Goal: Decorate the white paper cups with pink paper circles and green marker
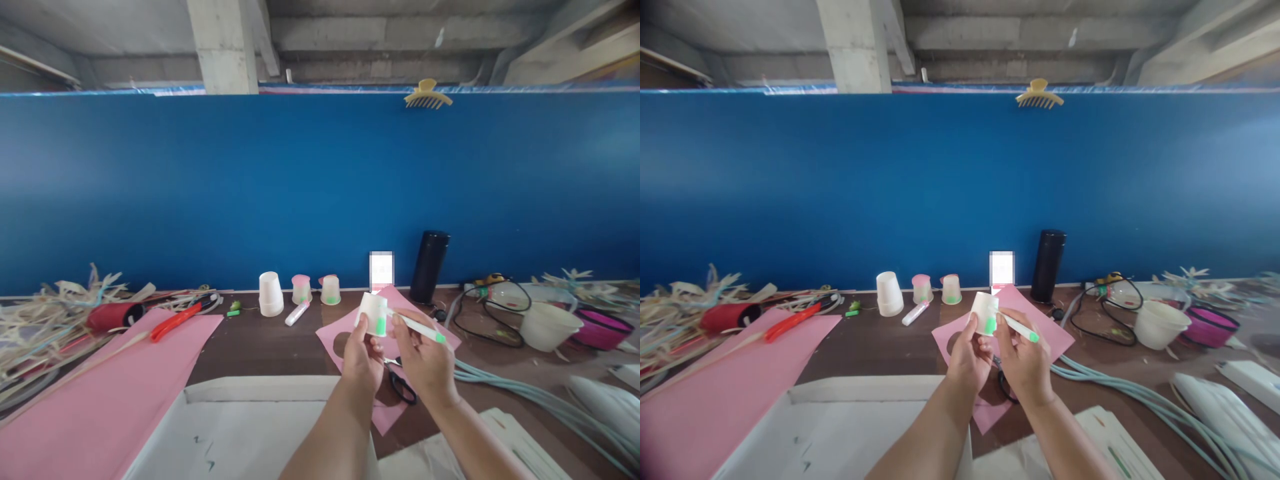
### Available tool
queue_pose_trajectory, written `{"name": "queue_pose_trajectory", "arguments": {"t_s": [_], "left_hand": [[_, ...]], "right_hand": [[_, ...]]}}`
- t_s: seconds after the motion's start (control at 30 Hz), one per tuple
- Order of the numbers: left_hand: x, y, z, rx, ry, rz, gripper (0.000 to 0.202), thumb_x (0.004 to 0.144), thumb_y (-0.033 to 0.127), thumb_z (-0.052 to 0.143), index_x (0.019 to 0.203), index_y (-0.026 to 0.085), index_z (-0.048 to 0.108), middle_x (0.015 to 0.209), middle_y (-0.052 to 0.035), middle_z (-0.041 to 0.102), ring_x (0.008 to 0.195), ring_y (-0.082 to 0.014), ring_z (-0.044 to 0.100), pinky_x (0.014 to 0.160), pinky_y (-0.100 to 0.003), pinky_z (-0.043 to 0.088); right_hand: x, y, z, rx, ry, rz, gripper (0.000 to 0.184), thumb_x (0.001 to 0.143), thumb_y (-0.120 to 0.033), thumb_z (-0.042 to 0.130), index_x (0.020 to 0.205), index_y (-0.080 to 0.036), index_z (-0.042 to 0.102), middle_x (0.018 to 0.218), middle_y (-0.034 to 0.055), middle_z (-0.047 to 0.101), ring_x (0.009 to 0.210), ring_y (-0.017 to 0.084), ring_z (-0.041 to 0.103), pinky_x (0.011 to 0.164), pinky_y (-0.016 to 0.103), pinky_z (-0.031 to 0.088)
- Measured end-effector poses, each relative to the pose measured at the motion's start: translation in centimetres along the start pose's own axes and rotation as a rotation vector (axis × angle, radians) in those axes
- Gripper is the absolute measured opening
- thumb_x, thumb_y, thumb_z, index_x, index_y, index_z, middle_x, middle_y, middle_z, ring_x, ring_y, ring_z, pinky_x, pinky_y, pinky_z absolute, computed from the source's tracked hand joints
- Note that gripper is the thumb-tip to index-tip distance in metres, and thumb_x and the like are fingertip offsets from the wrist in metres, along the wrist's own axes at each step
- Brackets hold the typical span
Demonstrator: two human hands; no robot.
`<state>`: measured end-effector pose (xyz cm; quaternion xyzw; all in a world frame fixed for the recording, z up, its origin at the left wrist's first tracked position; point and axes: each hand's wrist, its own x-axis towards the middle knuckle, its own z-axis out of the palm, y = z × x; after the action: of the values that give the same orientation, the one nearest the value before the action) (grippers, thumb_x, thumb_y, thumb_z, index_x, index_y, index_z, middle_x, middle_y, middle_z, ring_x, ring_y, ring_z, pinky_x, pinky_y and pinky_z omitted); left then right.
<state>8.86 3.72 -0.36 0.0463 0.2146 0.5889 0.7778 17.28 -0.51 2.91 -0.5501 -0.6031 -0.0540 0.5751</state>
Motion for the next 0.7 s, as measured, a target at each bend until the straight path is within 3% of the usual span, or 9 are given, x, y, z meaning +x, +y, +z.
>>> {"name": "queue_pose_trajectory", "arguments": {"t_s": [0.27,0.6,0.7], "left_hand": [[0.24,-0.37,-0.1,0.067,0.014,0.03,0.03,0.067,0.03,0.072,0.085,0.011,0.057,0.058,0.0042,0.043,0.042,-0.002,0.037,0.036,-0.012,0.034],[0.08,-0.42,-0.28,0.118,-0.026,0.038,0.034,0.065,0.034,0.074,0.084,0.012,0.057,0.057,0.0048,0.042,0.043,-0.0024,0.037,0.038,-0.013,0.034],[0.09,-0.44,-0.25,0.114,-0.02,0.041,0.034,0.065,0.034,0.074,0.085,0.012,0.057,0.058,0.0046,0.043,0.043,-0.0023,0.037,0.038,-0.013,0.034]], "right_hand": [[-0.15,0.59,0.33,-0.027,-0.035,0.008,0.025,0.084,-0.037,0.051,0.097,-0.018,0.061,0.08,0.0066,0.07,0.074,0.019,0.067,0.066,0.027,0.051],[-0.07,0.62,0.38,-0.054,-0.035,0.012,0.025,0.084,-0.037,0.05,0.096,-0.018,0.061,0.087,0.0067,0.07,0.07,0.017,0.067,0.066,0.025,0.05],[-0.01,0.52,0.35,-0.066,-0.028,0.015,0.026,0.084,-0.038,0.05,0.096,-0.018,0.061,0.079,0.0059,0.071,0.07,0.018,0.067,0.066,0.026,0.049]]}}
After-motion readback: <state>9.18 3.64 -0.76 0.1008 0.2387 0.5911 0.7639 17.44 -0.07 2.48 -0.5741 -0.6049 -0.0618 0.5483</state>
